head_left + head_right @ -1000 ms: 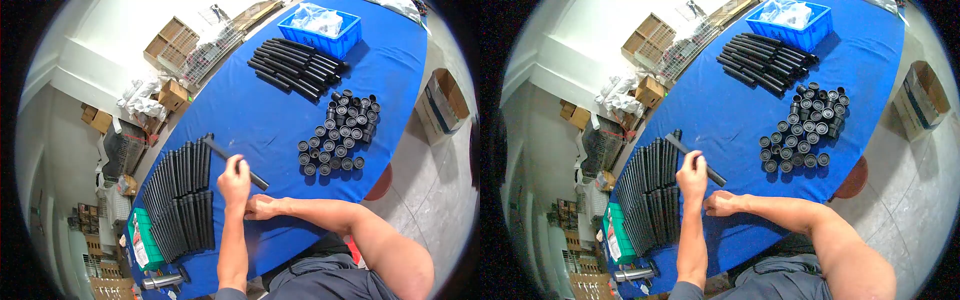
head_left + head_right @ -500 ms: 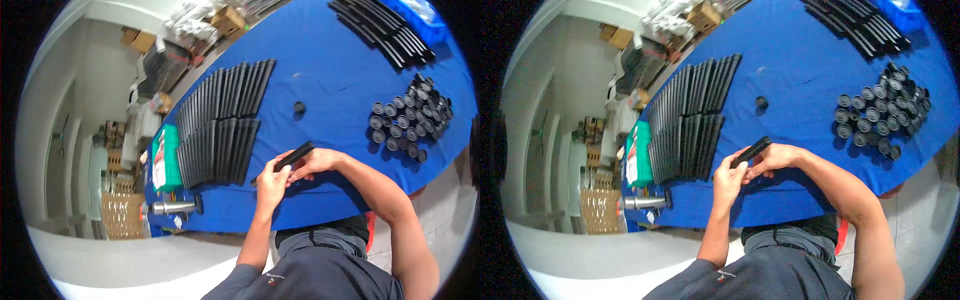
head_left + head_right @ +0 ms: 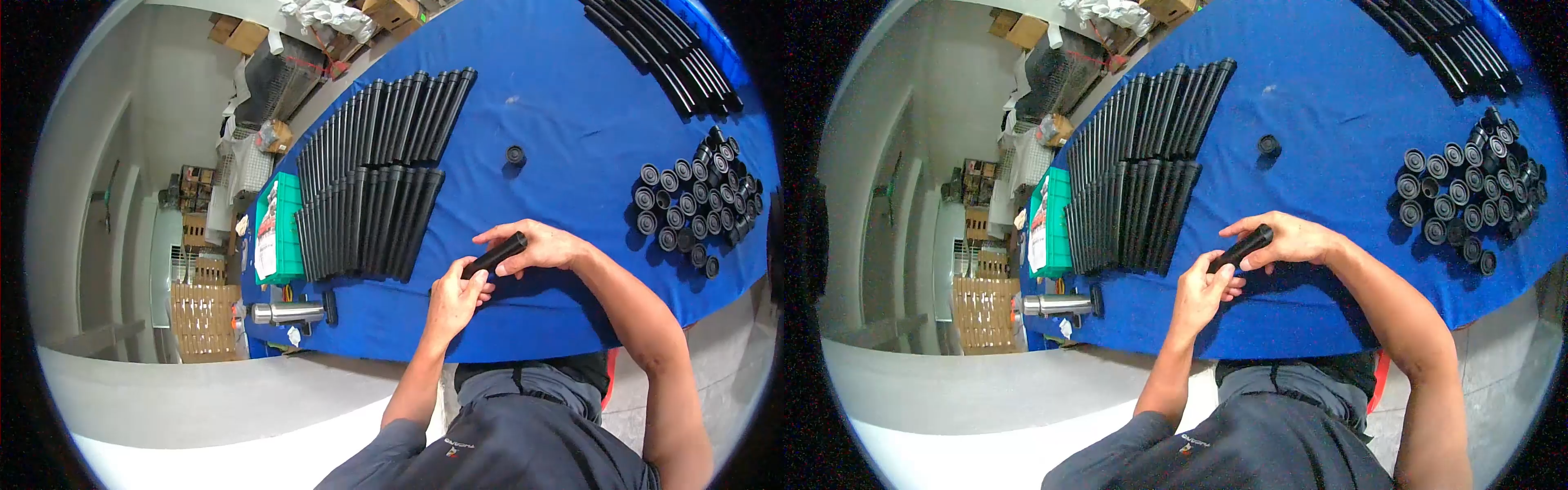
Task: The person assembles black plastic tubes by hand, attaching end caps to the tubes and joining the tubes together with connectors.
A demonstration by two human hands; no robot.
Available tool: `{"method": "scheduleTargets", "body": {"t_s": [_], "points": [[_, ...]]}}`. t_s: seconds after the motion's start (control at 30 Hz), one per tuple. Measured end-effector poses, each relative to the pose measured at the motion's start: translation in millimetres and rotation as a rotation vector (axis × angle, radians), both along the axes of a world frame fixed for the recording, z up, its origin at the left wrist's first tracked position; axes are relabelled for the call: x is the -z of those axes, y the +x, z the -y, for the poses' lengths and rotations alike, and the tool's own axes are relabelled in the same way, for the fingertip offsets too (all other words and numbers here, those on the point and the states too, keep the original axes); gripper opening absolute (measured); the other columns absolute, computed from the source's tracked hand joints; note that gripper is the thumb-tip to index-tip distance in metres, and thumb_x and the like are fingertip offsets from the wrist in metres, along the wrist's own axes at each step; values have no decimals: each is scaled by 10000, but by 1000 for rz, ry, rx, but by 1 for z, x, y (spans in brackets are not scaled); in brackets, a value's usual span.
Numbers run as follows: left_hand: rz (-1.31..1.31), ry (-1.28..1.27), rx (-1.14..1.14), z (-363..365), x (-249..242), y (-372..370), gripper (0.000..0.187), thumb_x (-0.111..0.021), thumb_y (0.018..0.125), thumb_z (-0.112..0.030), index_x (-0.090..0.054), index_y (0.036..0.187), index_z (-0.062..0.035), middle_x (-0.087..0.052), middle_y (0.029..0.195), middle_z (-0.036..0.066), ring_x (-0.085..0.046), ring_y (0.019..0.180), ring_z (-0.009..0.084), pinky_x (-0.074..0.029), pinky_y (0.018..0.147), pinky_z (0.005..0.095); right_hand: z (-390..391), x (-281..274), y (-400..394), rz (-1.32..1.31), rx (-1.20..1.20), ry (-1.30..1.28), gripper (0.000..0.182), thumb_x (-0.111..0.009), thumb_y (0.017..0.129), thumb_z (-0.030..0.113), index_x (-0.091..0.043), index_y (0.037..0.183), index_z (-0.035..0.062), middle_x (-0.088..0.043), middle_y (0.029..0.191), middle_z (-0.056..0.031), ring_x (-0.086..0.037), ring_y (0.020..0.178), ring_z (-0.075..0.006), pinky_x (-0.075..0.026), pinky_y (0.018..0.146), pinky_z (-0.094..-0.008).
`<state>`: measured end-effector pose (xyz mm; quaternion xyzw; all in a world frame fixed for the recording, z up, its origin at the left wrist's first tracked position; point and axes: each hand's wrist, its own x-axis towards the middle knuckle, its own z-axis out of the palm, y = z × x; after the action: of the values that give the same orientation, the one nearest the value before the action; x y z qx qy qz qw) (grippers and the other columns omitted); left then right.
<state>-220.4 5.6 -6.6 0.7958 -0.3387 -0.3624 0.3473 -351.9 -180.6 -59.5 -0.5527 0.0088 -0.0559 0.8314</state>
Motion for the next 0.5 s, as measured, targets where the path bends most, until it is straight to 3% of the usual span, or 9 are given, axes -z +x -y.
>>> {"method": "scheduleTargets", "body": {"t_s": [0.1, 0.2, 0.3, 0.33, 0.4, 0.43, 0.47, 0.5], "points": [[32, 49, 16, -3, -1, 2, 474, -603, 1028, -231, -487, 1365, 81, -750, 877, 185, -742, 751, 204, -596, 652, 298, 4, -1, -1, -55, -56, -82, 559, -776, 844, 131, -609, 1365, 21, -692, 916, -39, -631, 737, -120, -551, 625, -278], [32, 51, 31, -9, -2, 3, 457, -633, 1013, -243, -541, 1337, 65, -751, 848, 171, -731, 727, 171, -583, 644, 290, 4, 1, 0, -81, -114, -101, 493, -775, 843, 133, -652, 1305, 12, -686, 862, -37, -627, 702, -116, -550, 616, -277], [201, 193, 63, -10, -11, 0, 413, -684, 982, -265, -624, 1258, 37, -758, 844, 145, -716, 703, 139, -562, 634, 274, 0, 3, 1, -58, -103, -140, 492, -772, 842, 167, -662, 1293, 3, -676, 804, -42, -625, 677, -108, -545, 596, -275], [402, 97, 53, -15, -2, 1, 399, -773, 910, -246, -676, 1200, 9, -722, 740, 85, -658, 621, 114, -528, 598, 274, 1, 4, 1, -42, -90, -162, 501, -772, 843, 175, -659, 1299, 2, -676, 802, -45, -627, 680, -108, -545, 594, -274], [692, -10, 108, -19, -4, 4, 453, -839, 834, -206, -677, 1198, 8, -666, 707, 63, -609, 601, 123, -507, 573, 296, 2, 4, 0, -72, -87, -144, 519, -775, 845, 147, -650, 1334, 28, -704, 845, -52, -629, 680, -104, -548, 626, -272], [780, -84, 160, -18, -2, 8, 518, -882, 770, -183, -669, 1202, 7, -623, 763, 76, -588, 655, 151, -502, 614, 310, 3, 1, -1, -66, -90, -154, 530, -773, 847, 146, -640, 1348, 33, -705, 857, -54, -630, 688, -105, -548, 628, -271], [876, -166, 244, -17, 2, 12, 572, -895, 748, -170, -637, 1226, 12, -627, 886, 99, -609, 757, 182, -509, 709, 303, 3, -1, -2, -57, -93, -164, 541, -771, 850, 145, -630, 1361, 37, -707, 869, -56, -632, 695, -106, -549, 629, -270], [852, -171, 278, -15, 5, 13, 550, -886, 755, -149, -618, 1209, 10, -624, 901, 89, -603, 781, 179, -505, 743, 301, 4, 1, -2, -43, -99, -156, 541, -766, 854, 138, -625, 1367, 40, -707, 874, -55, -634, 701, -108, -548, 626, -270]]}}
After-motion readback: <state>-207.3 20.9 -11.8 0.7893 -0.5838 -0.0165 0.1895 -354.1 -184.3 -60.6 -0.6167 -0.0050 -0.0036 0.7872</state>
